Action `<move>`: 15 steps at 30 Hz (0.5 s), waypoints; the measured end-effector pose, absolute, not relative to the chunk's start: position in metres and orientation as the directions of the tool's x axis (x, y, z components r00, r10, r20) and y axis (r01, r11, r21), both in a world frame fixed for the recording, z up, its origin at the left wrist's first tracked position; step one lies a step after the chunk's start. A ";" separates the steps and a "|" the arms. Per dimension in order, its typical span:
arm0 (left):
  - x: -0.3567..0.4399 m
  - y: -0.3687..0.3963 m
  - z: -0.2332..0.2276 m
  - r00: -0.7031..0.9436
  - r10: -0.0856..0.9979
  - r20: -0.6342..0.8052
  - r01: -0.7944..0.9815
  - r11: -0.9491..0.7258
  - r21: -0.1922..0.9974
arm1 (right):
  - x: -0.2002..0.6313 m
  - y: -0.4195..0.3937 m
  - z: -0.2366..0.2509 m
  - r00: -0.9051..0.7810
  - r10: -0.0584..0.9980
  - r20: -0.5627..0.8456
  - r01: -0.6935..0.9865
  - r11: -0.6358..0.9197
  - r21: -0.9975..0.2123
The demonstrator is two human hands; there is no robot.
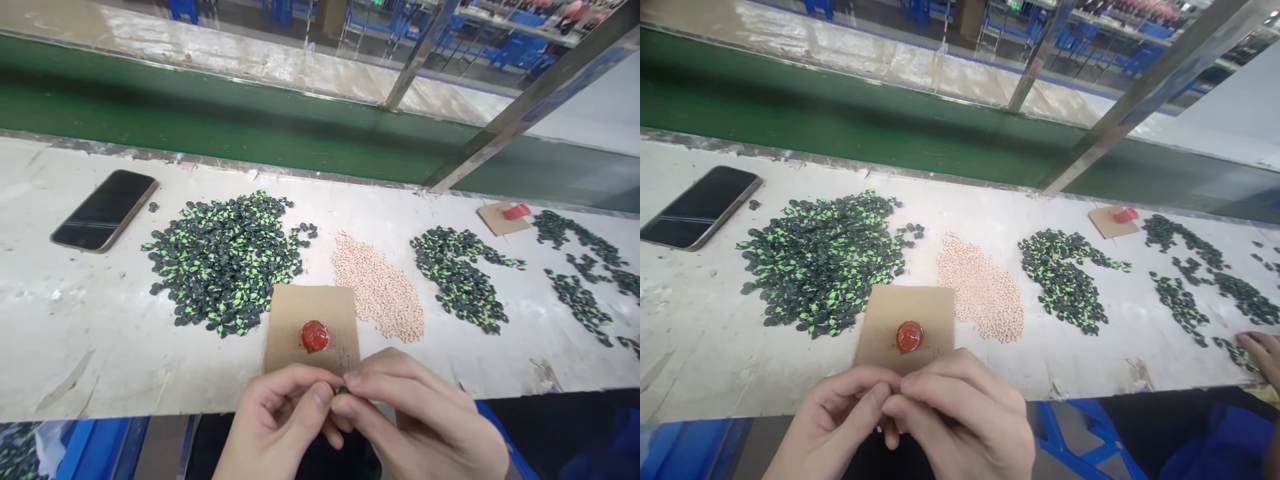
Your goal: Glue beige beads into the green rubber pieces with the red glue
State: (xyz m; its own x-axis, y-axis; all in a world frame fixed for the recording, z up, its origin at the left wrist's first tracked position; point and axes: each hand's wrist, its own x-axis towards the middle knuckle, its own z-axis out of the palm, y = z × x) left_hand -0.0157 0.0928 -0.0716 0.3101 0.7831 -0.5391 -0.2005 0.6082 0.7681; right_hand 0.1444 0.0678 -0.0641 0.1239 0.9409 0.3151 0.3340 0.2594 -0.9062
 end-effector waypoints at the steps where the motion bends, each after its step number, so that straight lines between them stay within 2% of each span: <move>1: -0.022 0.096 -0.075 0.260 0.844 -0.469 -0.110 0.508 0.854 | 0.150 0.068 -0.065 0.161 0.939 0.305 0.374 0.227 -0.899; 3: -0.040 0.109 -0.086 0.109 0.979 -0.171 0.168 0.152 0.974 | 0.173 0.070 -0.069 0.310 0.905 0.292 0.517 0.097 -0.850; 4: -0.050 0.118 -0.092 0.057 0.997 0.042 0.351 -0.059 0.935 | 0.190 0.071 -0.073 0.415 0.862 0.291 0.592 -0.013 -0.806; 5: -0.061 0.128 -0.098 0.069 0.971 0.230 0.531 -0.230 0.815 | 0.210 0.074 -0.078 0.507 0.815 0.280 0.671 -0.169 -0.722; 6: -0.071 0.138 -0.103 0.140 0.935 0.325 0.677 -0.330 0.658 | 0.232 0.076 -0.084 0.586 0.739 0.332 0.726 -0.297 -0.620; 7: -0.079 0.147 -0.108 0.211 0.907 0.364 0.765 -0.385 0.516 | 0.253 0.079 -0.090 0.607 0.718 0.342 0.753 -0.383 -0.535; 9: -0.090 0.162 -0.113 0.303 0.885 0.354 0.826 -0.429 0.365 | 0.291 0.086 -0.102 0.519 0.773 0.365 0.836 -0.369 -0.407; 11: -0.094 0.170 -0.115 0.327 0.879 0.346 0.824 -0.445 0.350 | 0.317 0.091 -0.110 0.477 0.780 0.406 0.865 -0.333 -0.376; 15: -0.096 0.178 -0.114 0.321 0.866 0.382 0.786 -0.469 0.402 | 0.323 0.100 -0.115 0.371 0.807 0.459 0.919 -0.250 -0.304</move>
State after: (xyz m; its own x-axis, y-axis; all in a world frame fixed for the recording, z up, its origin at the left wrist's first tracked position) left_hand -0.0957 0.1778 -0.1143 0.3214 0.8664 0.3821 0.7863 -0.4690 0.4021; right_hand 0.3231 0.1001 -0.1148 0.3714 0.8071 0.4589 0.9192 -0.2499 -0.3043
